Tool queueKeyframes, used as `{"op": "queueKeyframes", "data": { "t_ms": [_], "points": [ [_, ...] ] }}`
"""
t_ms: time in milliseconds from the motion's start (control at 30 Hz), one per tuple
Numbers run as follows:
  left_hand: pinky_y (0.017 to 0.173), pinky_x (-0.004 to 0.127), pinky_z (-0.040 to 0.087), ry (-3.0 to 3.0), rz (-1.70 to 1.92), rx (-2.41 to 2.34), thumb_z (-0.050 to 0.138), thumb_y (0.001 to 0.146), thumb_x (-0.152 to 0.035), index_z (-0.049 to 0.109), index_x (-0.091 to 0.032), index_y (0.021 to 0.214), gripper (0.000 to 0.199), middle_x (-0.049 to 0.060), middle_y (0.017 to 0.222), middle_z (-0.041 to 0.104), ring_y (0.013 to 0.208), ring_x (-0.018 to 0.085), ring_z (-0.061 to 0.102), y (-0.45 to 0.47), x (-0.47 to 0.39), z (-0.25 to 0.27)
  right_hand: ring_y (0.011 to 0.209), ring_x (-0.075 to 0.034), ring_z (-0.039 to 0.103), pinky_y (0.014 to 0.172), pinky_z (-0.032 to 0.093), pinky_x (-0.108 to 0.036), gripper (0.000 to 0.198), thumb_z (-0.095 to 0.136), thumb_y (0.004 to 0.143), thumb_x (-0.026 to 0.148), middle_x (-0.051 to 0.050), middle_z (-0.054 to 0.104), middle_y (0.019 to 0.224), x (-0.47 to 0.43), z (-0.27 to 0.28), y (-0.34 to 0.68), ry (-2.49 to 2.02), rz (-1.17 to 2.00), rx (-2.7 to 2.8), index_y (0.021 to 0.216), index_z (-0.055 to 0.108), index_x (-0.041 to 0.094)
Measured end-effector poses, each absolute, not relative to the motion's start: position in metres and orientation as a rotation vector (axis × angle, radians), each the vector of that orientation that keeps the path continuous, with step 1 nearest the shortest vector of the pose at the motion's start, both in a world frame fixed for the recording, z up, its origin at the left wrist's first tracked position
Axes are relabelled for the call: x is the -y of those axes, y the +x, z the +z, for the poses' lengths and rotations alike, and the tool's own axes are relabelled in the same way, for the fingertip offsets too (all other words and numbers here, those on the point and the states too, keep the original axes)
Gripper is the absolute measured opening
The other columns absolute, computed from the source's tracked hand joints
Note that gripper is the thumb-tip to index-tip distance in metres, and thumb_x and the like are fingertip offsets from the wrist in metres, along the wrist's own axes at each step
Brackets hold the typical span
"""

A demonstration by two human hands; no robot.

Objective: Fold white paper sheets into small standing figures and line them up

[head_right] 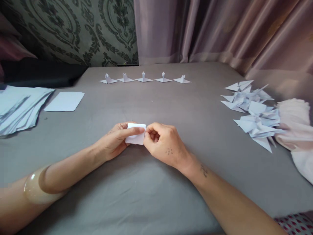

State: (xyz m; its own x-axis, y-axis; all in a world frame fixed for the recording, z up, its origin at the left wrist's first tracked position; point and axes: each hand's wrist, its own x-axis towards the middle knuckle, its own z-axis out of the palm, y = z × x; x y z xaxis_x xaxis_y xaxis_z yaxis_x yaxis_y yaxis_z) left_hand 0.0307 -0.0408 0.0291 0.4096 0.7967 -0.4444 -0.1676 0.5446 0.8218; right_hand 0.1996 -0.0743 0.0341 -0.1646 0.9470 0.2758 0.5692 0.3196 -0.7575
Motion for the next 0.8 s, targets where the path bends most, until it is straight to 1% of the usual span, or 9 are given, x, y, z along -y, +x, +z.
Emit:
{"op": "queueKeyframes", "data": {
  "t_ms": [133, 267, 467, 633, 800],
  "points": [
    [0.062, 0.024, 0.043, 0.784, 0.686, -0.946, 0.08, 0.066, -0.027, 0.069, -0.015, 0.073, 0.018, 0.001, 0.069, 0.066, 0.064, 0.012, 0.059, 0.0305, 0.0406, 0.0274, 0.052, -0.009, 0.05, 0.052, 0.043, -0.021, 0.006, 0.056, 0.076, 0.017, 0.003, 0.057, 0.059, 0.0752, 0.0349, 0.1998, -1.342, 0.717, 1.798, 0.072, 0.06, 0.019],
    [0.062, 0.023, 0.043, 0.805, 0.662, -0.952, 0.079, 0.068, -0.028, 0.069, -0.014, 0.074, 0.018, 0.002, 0.07, 0.066, 0.065, 0.012, 0.06, 0.0296, 0.0407, 0.0271, 0.052, -0.008, 0.049, 0.053, 0.042, -0.021, 0.006, 0.056, 0.076, 0.016, 0.004, 0.056, 0.059, 0.0746, 0.0339, 0.1994, -1.349, 0.71, 1.805, 0.072, 0.059, 0.019],
    [0.061, 0.022, 0.042, 0.811, 0.632, -0.939, 0.078, 0.07, -0.028, 0.07, -0.013, 0.075, 0.017, 0.002, 0.071, 0.066, 0.065, 0.011, 0.059, 0.0294, 0.0411, 0.0275, 0.056, -0.009, 0.048, 0.055, 0.04, -0.023, 0.01, 0.054, 0.075, 0.013, 0.003, 0.055, 0.062, 0.0738, 0.033, 0.2005, -1.311, 0.492, 1.911, 0.07, 0.056, 0.02],
    [0.062, 0.022, 0.042, 0.814, 0.645, -0.944, 0.079, 0.069, -0.028, 0.07, -0.013, 0.076, 0.019, 0.002, 0.073, 0.067, 0.066, 0.011, 0.06, 0.0296, 0.041, 0.0267, 0.052, -0.008, 0.049, 0.052, 0.042, -0.021, 0.005, 0.057, 0.077, 0.016, 0.003, 0.059, 0.063, 0.0735, 0.0357, 0.2011, -1.324, 0.687, 1.812, 0.077, 0.061, 0.019],
    [0.058, 0.021, 0.04, 0.811, 0.643, -0.963, 0.078, 0.068, -0.027, 0.066, -0.013, 0.072, 0.019, 0.001, 0.068, 0.063, 0.062, 0.01, 0.057, 0.0299, 0.0412, 0.0286, 0.051, -0.007, 0.049, 0.052, 0.042, -0.02, 0.006, 0.058, 0.075, 0.016, 0.004, 0.056, 0.058, 0.0725, 0.0344, 0.1992, -1.347, 0.698, 1.788, 0.071, 0.061, 0.018]
  ]
}}
